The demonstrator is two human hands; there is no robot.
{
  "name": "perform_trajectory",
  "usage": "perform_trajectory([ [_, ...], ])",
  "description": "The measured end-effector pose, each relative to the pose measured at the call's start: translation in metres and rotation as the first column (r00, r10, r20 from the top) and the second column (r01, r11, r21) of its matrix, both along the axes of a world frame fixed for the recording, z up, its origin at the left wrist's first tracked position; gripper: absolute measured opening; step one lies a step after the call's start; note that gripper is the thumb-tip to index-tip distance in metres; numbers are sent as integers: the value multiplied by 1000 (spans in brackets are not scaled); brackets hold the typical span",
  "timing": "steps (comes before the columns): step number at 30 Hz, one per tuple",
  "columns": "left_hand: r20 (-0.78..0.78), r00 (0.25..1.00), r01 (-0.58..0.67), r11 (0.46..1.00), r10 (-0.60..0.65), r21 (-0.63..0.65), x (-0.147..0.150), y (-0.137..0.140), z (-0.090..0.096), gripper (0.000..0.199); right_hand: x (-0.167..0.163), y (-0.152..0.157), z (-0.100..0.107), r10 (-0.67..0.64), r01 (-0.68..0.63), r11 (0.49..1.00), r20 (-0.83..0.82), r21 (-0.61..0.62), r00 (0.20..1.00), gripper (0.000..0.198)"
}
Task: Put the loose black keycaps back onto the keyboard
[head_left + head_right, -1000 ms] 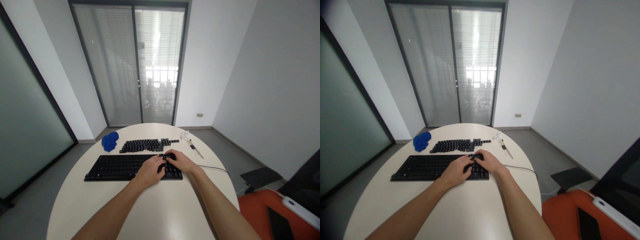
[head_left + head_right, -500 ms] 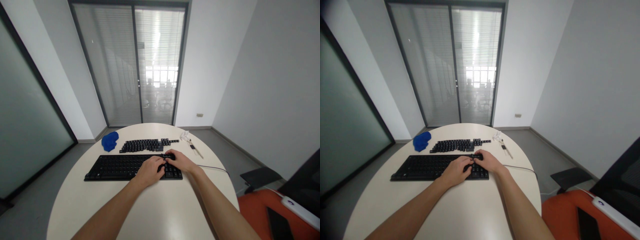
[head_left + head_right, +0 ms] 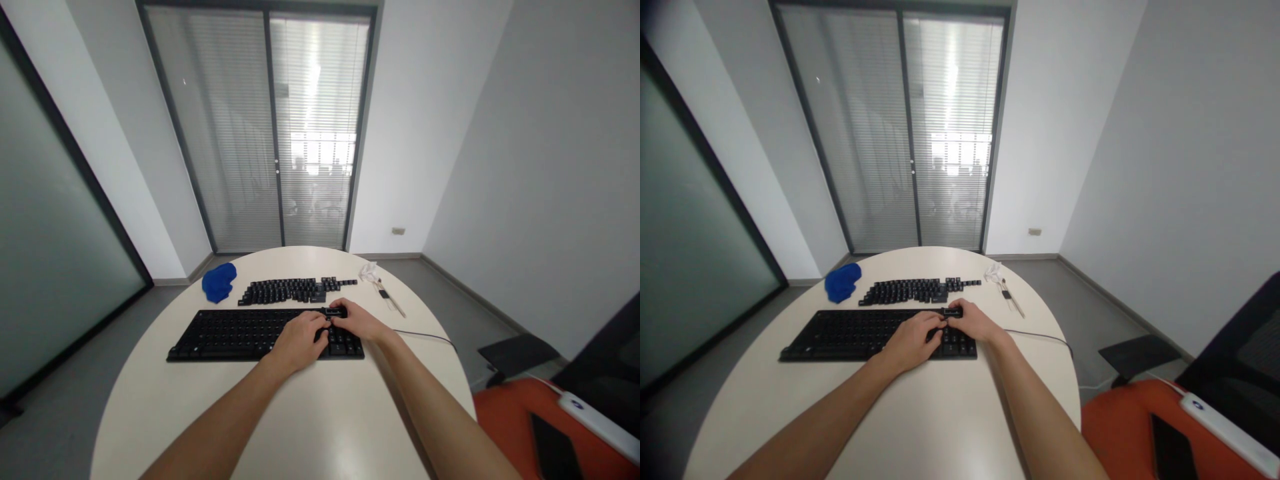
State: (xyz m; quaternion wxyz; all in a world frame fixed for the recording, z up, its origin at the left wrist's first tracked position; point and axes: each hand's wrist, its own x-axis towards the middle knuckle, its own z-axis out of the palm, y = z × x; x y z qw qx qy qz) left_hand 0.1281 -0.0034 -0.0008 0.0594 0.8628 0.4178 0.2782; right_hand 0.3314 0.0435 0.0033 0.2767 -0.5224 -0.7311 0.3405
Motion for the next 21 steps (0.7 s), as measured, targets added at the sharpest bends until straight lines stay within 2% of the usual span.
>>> perform_trajectory([
  [5, -15, 1000, 12, 1000, -11, 8, 1, 0, 0, 19, 0, 1, -2, 22, -23, 1000, -41, -7, 999, 43],
  [12, -53, 999, 10, 999, -8, 45, 2, -1, -1, 15, 0, 1, -2, 19, -18, 1000, -9, 17, 1000, 42],
  [18, -100, 995, -3, 998, 9, 67, 4, -3, -1, 18, 9, 4, -5, 98, -98, 990, 2, 97, 995, 37],
  [21, -93, 995, -15, 996, 23, 84, 5, -3, -1, 24, 20, 15, -12, 70, -71, 989, 13, 133, 997, 35],
])
